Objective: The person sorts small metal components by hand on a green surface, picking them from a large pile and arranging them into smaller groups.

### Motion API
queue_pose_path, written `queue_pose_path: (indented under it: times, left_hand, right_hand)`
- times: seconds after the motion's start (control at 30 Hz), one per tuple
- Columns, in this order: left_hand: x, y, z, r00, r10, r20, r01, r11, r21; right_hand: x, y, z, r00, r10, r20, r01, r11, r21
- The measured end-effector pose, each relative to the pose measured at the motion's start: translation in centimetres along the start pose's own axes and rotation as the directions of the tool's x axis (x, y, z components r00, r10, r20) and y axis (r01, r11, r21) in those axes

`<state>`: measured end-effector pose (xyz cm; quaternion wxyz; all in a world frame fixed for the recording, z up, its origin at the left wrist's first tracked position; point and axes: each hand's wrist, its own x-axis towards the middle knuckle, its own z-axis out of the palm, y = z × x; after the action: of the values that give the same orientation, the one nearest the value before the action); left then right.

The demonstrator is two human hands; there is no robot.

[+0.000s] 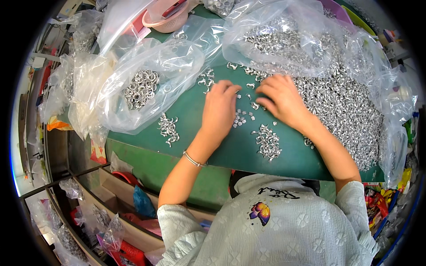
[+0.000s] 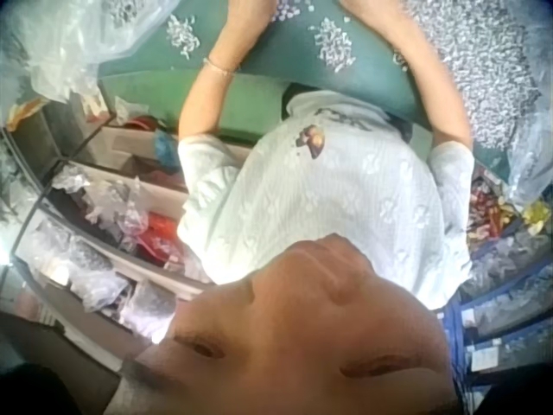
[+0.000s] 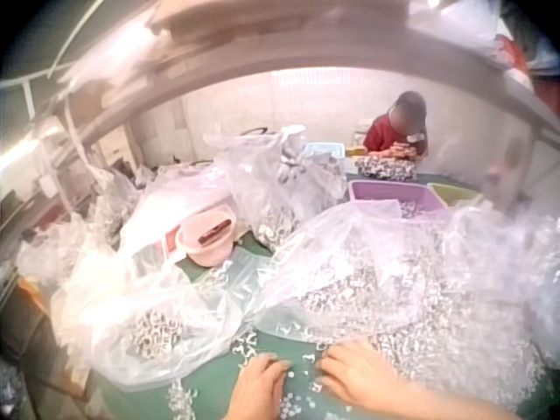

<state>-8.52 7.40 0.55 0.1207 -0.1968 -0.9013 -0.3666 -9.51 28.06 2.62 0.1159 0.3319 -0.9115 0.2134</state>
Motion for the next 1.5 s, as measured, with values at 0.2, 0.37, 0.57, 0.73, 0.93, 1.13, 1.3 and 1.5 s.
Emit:
queue_pose_path:
  times: [0.2,0.37,0.57,0.73,0.93,1.13,1.3,1.5]
  left_hand:
    - [-1.5,0.4,-0.3,0.985,0.042,0.168,-0.058,0.994,0.09]
    - [-2.3,1.5,-0.3,0.987,0.051,0.152,-0.048,0.999,-0.021]
    - [-3.1,1.9,0.3,0.974,0.122,0.19,-0.123,0.992,-0.006]
    - [-3.3,1.5,0.1,0.981,0.077,0.178,-0.081,0.997,0.017]
    - [-3.4,2.2,0.0,0.983,0.099,0.155,-0.1,0.995,0.003]
    - [-3.8,1.5,0.4,0.987,0.076,0.14,-0.08,0.997,0.02]
    - [-3.5,2.3,-0.3,0.999,-0.002,0.043,0.0,0.999,0.048]
    - [-3.7,1.8,1.0,0.986,0.111,0.127,-0.117,0.992,0.041]
  right_hand:
    - [0.6,1.2,0.7,0.999,0.045,0.021,-0.04,0.977,-0.207]
    - [-0.4,0.4,-2.0,0.977,0.163,0.136,-0.164,0.986,-0.004]
    - [-3.5,-1.3,-3.3,0.907,0.165,0.388,-0.176,0.984,-0.005]
    - [-2.0,-1.5,-1.0,0.954,0.104,0.283,-0.112,0.994,0.012]
    - [-1.8,-1.7,-1.1,0.948,0.11,0.298,-0.163,0.974,0.158]
    - [-1.0,-2.0,2.6,0.991,0.002,0.134,-0.008,0.999,0.043]
    - [1.2,-0.5,2.0,0.989,0.147,-0.027,-0.137,0.962,0.238]
    - [4.1,-0.5,4.3,0.996,-0.079,-0.038,0.086,0.956,0.281]
